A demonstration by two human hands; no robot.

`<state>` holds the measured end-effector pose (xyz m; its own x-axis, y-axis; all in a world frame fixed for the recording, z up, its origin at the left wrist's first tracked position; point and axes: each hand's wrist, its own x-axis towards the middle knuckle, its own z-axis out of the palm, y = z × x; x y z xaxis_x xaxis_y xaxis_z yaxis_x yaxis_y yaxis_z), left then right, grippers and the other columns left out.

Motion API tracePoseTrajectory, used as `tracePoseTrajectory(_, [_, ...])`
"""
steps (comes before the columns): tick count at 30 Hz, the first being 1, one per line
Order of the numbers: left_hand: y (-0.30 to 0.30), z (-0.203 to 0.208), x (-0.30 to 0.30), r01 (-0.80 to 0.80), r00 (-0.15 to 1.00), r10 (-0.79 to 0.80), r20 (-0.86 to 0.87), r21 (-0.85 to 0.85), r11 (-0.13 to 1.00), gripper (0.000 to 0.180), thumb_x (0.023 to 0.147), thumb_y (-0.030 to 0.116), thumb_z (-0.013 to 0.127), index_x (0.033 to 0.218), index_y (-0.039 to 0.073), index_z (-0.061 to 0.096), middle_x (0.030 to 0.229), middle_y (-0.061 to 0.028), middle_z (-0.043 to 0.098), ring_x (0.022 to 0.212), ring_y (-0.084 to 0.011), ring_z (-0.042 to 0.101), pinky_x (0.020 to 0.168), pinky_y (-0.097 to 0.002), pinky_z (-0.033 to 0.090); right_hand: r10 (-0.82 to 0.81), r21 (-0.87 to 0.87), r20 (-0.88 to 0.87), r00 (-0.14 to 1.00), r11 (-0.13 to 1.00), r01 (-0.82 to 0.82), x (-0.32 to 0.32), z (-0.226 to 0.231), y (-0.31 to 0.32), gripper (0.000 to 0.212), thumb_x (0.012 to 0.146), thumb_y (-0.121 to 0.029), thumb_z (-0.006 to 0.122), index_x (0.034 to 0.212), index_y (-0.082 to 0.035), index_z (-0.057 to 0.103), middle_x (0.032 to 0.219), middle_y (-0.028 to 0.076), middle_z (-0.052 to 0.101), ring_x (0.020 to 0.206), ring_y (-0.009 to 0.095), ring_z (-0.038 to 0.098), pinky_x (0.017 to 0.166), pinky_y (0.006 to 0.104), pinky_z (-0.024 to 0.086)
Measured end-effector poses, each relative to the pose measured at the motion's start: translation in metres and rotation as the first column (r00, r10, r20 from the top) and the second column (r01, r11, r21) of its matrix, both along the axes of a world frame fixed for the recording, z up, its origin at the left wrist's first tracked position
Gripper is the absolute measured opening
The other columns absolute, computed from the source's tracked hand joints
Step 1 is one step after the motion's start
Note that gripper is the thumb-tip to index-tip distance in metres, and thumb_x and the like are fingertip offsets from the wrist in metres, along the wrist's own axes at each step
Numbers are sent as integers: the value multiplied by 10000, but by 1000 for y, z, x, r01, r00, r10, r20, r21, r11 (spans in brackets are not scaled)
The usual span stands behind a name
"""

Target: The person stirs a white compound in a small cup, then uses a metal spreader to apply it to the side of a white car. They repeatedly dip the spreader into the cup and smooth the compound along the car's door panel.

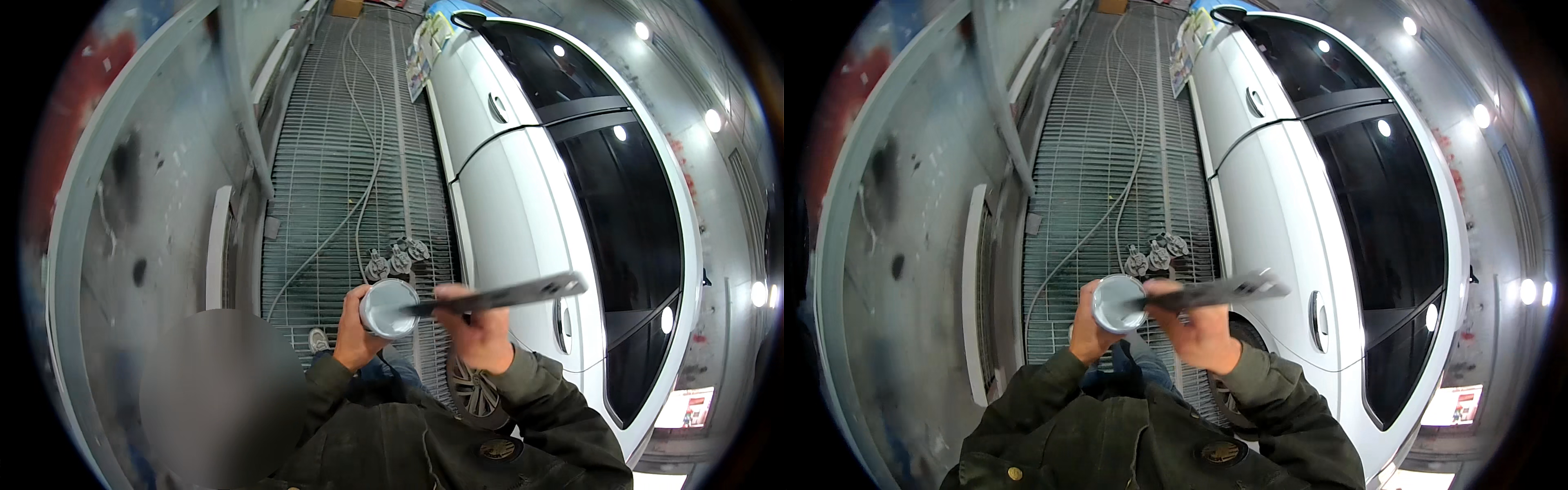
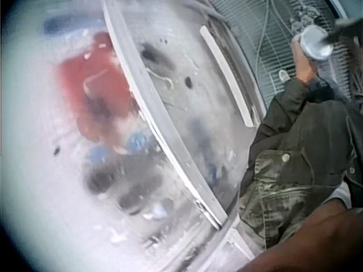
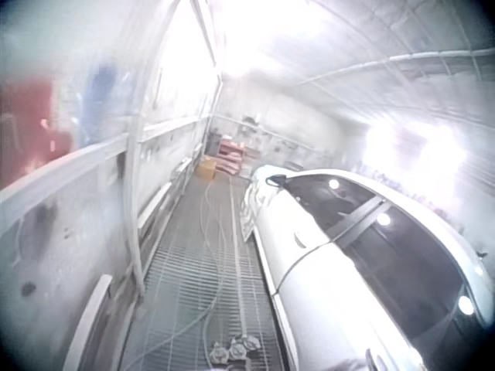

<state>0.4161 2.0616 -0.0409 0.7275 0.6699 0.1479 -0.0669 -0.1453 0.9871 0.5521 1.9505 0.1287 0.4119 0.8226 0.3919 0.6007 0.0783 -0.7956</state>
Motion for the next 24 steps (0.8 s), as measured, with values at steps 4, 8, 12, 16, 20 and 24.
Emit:
tracePoseTrajectory(4, [44, -13, 45, 37, 994, -20, 108, -161, 986, 828, 645, 74, 858, 1329, 45, 392, 1241, -167, 467, 1178, -331, 503, 995, -418, 420, 190, -119, 71, 979, 976, -181, 38, -13, 46, 288, 826, 55, 686, 1106, -8, 669, 911, 140, 718, 725, 193, 706, 617, 303, 559])
tracePoseTrajectory(8, [98, -19, 94, 45, 996, -47, 72, 28, 999, 839, 608, 44, 828, 1334, 41, 407, 1241, -151, 474, 1183, -347, 486, 1015, -413, 398, 16, 53, 268, 963, 998, -31, 89, 0, 107, 300, 833, 51, 684, 1128, 2, 672, 871, 148, 711, 698, 185, 691, 600, 296, 550])
tracePoseTrajectory(12, [169, -2, 160, -18, 999, 11, 48, 144, 989, 734, 632, 43, 813, 1281, 36, 470, 1232, -154, 480, 1162, -351, 489, 1001, -405, 409, 291, -145, 215, 932, 953, -264, 160, -22, 160, 348, 785, 58, 718, 1126, 3, 674, 825, 129, 695, 616, 209, 651, 553, 294, 526])
tracePoseTrajectory(16, [228, -5, 226, 11, 1000, -16, 21, 202, 979, 699, 604, 51, 841, 1216, 40, 502, 1208, -158, 501, 1151, -348, 497, 983, -399, 423, 22, 104, 88, 996, 994, -31, 230, -21, 219, 286, 803, 108, 675, 1074, 17, 674, 836, 147, 701, 681, 237, 696, 584, 310, 551])
tracePoseTrajectory(20, [273, 9, 302, 14, 997, -26, 66, 179, 984, 711, 599, 65, 860, 1210, 42, 497, 1210, -158, 514, 1169, -344, 507, 964, -404, 441, 222, 47, 233, 947, 970, -239, 303, -12, 259, 308, 809, 116, 671, 1106, 41, 641, 883, 165, 699, 712, 224, 696, 622, 318, 562])
tracePoseTrajectory(24, [306, 30, 364, 88, 996, -89, 9, 74, 993, 672, 637, 58, 842, 1214, 46, 498, 1173, -147, 580, 1094, -333, 592, 912, -390, 482, -57, 132, 313, 948, 991, 16, 356, 0, 284, 322, 788, 141, 673, 1100, 72, 635, 947, 192, 692, 749, 221, 698, 599, 316, 559])
